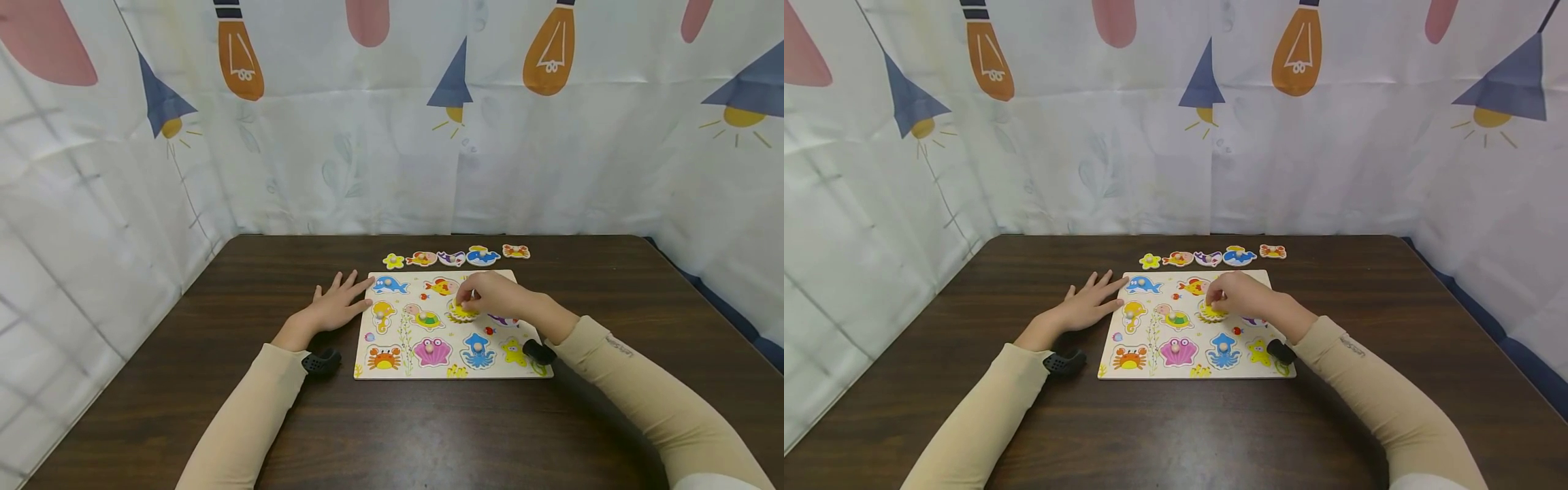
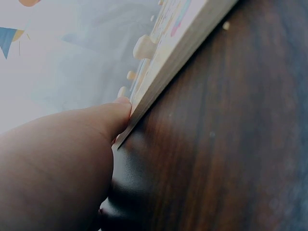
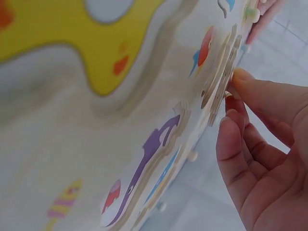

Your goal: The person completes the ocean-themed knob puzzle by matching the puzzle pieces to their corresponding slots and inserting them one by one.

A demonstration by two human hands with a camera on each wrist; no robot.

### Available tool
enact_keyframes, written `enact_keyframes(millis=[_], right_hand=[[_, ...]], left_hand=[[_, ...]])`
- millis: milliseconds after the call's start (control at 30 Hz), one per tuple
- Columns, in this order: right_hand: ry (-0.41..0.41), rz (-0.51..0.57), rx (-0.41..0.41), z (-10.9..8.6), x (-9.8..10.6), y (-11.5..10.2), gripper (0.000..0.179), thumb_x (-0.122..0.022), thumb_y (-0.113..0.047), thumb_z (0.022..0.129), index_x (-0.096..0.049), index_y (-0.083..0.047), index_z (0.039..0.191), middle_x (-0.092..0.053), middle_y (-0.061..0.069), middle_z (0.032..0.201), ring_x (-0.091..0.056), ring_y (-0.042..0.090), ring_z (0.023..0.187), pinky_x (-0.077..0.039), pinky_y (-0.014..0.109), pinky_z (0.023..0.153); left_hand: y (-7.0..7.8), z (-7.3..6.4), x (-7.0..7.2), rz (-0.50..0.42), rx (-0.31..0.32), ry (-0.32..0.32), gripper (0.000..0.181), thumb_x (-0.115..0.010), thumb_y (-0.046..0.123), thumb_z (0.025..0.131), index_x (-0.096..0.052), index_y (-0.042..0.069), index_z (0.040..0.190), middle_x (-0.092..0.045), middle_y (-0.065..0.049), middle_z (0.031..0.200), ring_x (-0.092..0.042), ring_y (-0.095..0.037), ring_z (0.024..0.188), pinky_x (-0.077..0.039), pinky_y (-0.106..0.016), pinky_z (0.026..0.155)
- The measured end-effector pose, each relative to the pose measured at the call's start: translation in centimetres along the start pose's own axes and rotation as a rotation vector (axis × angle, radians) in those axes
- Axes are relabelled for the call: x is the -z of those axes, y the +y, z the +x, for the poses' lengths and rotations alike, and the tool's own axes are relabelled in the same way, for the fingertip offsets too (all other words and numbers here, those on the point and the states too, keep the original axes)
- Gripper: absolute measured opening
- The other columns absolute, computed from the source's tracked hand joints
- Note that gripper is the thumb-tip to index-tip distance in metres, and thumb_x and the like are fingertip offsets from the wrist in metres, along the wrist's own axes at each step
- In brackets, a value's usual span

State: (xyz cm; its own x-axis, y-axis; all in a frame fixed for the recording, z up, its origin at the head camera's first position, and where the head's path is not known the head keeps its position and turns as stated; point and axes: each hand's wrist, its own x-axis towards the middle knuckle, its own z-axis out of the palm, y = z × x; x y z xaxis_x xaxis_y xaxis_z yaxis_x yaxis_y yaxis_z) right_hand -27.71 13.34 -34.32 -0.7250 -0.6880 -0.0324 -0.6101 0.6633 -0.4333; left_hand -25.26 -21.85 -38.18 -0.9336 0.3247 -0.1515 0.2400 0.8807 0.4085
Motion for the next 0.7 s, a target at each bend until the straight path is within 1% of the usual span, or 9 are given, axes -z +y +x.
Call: enact_keyframes(millis=[133, 433, 700], right_hand=[[-0.003, -0.014, 0.005, 0.15, -0.12, -0.06, 0.007, -0.074, -0.007, 0.095, -0.077, -0.009, 0.100, -0.065, -0.004, 0.089, -0.054, 0.014, 0.077, -0.049, 0.029, 0.071], [-0.038, -0.001, -0.027, 0.49, -0.34, -0.35, 0.009, -0.073, -0.008, 0.096, -0.077, -0.009, 0.104, -0.065, -0.002, 0.089, -0.054, 0.015, 0.079, -0.050, 0.028, 0.073], [-0.044, -0.002, -0.024, 0.53, -0.45, -0.37, 0.008, -0.073, -0.008, 0.096, -0.077, -0.009, 0.103, -0.065, -0.003, 0.089, -0.054, 0.015, 0.078, -0.049, 0.028, 0.072]], left_hand=[[-0.02, 0.04, -0.02, -0.002, -0.002, 0.000, 0.068, -0.041, 0.052, 0.109, -0.018, 0.025, 0.167, -0.002, -0.017, 0.171, 0.008, -0.044, 0.154, 0.006, -0.075, 0.112], [0.03, 0.08, -0.01, 0.000, -0.002, 0.004, 0.067, -0.042, 0.051, 0.109, -0.020, 0.025, 0.166, -0.003, -0.017, 0.171, 0.008, -0.044, 0.154, 0.006, -0.075, 0.112], [0.13, -0.07, 0.06, -0.007, -0.002, 0.003, 0.067, -0.042, 0.051, 0.109, -0.020, 0.025, 0.166, -0.003, -0.017, 0.171, 0.008, -0.044, 0.154, 0.006, -0.075, 0.112]])
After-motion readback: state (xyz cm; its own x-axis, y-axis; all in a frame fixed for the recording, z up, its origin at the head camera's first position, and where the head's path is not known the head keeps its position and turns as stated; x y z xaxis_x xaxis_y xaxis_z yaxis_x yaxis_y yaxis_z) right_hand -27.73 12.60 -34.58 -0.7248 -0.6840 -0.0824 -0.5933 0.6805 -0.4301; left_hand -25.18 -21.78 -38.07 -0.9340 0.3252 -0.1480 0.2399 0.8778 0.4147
